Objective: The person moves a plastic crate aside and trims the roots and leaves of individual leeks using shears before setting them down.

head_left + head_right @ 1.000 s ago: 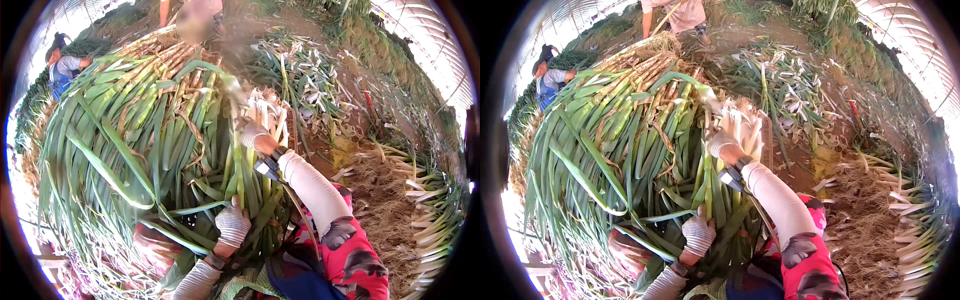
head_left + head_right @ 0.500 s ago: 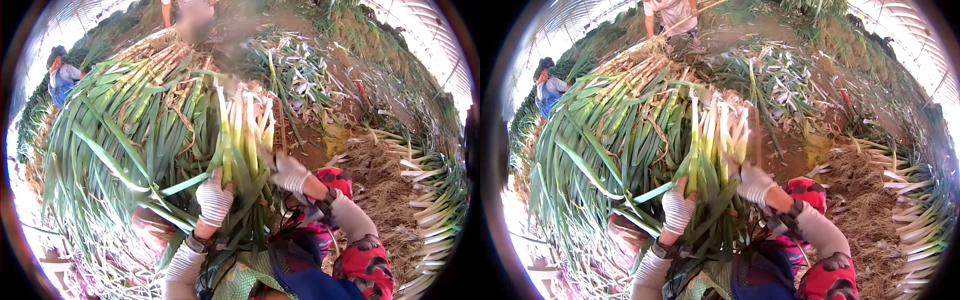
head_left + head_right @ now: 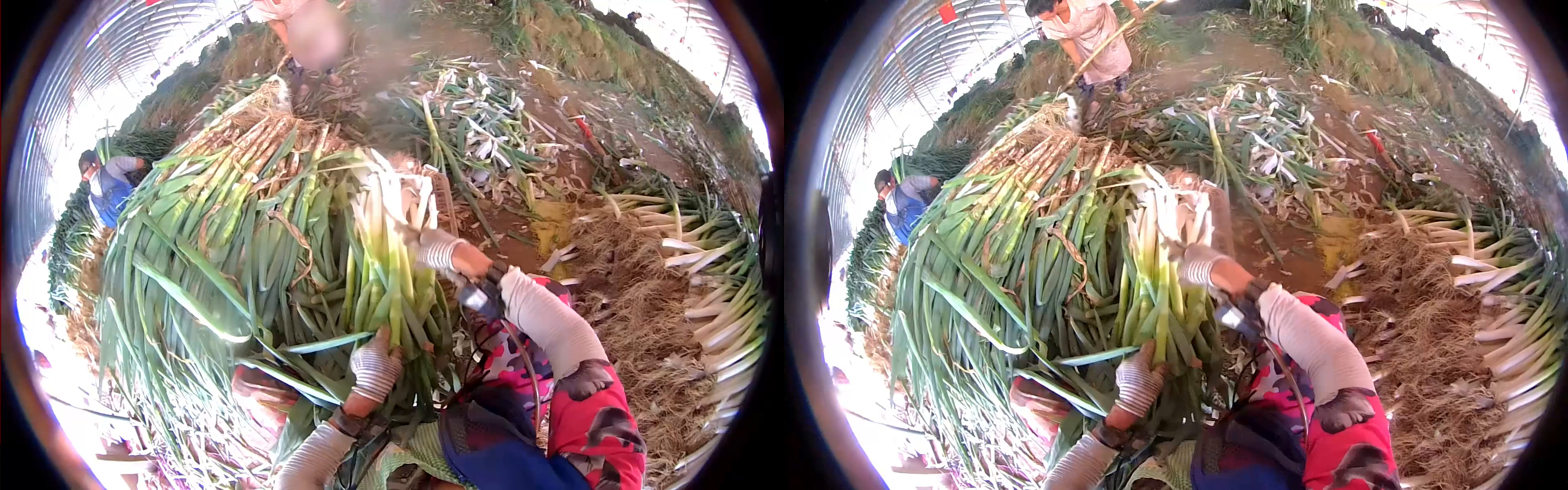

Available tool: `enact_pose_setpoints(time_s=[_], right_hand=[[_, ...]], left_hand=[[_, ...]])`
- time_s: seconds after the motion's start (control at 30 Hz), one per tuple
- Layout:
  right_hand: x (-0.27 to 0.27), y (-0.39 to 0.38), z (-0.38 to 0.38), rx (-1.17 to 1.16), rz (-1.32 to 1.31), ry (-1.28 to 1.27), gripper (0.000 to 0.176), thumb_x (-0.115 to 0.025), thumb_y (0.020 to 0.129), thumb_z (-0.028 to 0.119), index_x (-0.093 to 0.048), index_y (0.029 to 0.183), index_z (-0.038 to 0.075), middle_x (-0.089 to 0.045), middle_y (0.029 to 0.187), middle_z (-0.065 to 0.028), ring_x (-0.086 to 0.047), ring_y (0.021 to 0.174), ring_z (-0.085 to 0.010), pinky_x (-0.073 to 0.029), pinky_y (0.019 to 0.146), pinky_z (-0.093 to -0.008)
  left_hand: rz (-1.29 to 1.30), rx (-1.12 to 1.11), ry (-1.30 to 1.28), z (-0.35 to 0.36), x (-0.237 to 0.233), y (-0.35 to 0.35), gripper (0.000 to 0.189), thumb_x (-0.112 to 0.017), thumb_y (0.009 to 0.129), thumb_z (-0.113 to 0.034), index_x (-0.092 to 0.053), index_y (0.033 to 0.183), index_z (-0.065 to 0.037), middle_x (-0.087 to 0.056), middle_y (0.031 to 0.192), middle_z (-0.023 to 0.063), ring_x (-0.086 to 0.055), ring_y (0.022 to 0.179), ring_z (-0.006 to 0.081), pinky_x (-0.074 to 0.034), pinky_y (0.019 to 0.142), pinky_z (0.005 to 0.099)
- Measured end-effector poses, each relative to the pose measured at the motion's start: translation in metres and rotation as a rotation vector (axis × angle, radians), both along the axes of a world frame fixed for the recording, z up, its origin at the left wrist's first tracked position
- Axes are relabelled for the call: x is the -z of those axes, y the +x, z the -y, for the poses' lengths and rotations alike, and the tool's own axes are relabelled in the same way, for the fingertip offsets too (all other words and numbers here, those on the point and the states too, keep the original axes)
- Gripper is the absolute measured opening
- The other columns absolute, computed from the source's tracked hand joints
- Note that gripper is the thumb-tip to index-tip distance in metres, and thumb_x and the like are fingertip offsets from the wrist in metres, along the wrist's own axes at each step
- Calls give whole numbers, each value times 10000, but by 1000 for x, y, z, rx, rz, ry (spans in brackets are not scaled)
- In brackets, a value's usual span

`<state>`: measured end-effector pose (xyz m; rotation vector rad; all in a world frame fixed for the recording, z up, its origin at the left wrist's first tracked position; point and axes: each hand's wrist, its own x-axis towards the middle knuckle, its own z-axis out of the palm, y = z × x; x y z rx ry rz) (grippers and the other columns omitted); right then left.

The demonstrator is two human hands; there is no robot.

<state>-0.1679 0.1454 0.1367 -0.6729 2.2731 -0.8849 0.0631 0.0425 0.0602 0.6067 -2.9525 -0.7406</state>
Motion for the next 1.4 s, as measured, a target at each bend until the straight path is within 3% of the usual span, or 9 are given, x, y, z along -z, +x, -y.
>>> enact_pose_setpoints(time_s=[0.13,0.27,0.37,0.53,0.73,1.1,1.2,1.33,1.4], right_hand=[[36,-48,20,5,-110,8,446,-554,830,213,-444,1201,-8,-635,881,-175,-619,648,-287,-515,575,-399],[22,-9,34,-415,44,162,535,-652,763,279,-470,1142,-51,-640,895,-197,-611,681,-260,-519,620,-390],[29,-28,27,-47,-69,218,570,-636,756,115,-381,1245,-32,-628,947,-215,-602,584,-208,-527,490,-302],[46,4,32,-425,110,120,648,-724,713,283,-401,1160,-58,-608,884,-228,-609,607,-286,-503,522,-366],[27,-11,28,-219,-30,137,553,-746,703,293,-433,1006,-47,-596,798,-194,-610,734,-313,-495,644,-378],[40,4,32,-326,-39,-45,583,-751,645,255,-479,1018,-100,-608,851,-222,-610,841,-351,-497,726,-396],[27,27,27,-299,-67,-65,561,-750,646,253,-492,1004,-93,-609,844,-228,-612,813,-357,-500,711,-396],[22,68,16,-345,-173,-29,538,-739,682,285,-445,993,-40,-577,739,-233,-601,734,-374,-471,638,-423],[18,74,0,-267,-196,-30,565,-740,677,305,-436,1005,-41,-583,749,-240,-598,736,-391,-475,644,-424]], left_hand=[[-23,216,-18,5,-17,10,493,-658,733,-268,-520,1162,-69,-640,840,199,-629,783,345,-493,700,418],[718,230,354,64,-89,-63,279,-601,791,-312,-640,1004,-136,-654,865,154,-637,786,300,-514,705,386],[-19,108,-72,146,-60,-130,303,-610,788,-379,-681,860,-93,-673,773,85,-640,664,209,-523,608,320],[132,-174,-574,240,-12,-260,542,-621,784,-413,-502,1202,-87,-622,994,168,-624,848,278,-500,808,363],[323,-317,-534,238,-12,-293,657,-611,790,-452,-402,1291,-82,-437,1279,188,-533,1095,337,-458,895,427],[500,-121,-152,238,-37,-186,557,-716,606,-386,-604,1053,-73,-607,1067,179,-594,968,315,-469,855,376],[323,22,-334,200,-50,-130,592,-722,586,-398,-596,1055,-58,-612,1041,179,-598,944,310,-473,845,362],[98,-38,170,174,-48,-106,610,-752,570,-327,-574,1075,-35,-623,1015,192,-601,952,313,-477,839,360],[24,53,53,150,-61,-106,596,-743,582,-284,-563,1090,-30,-630,968,206,-613,905,334,-487,809,370]])
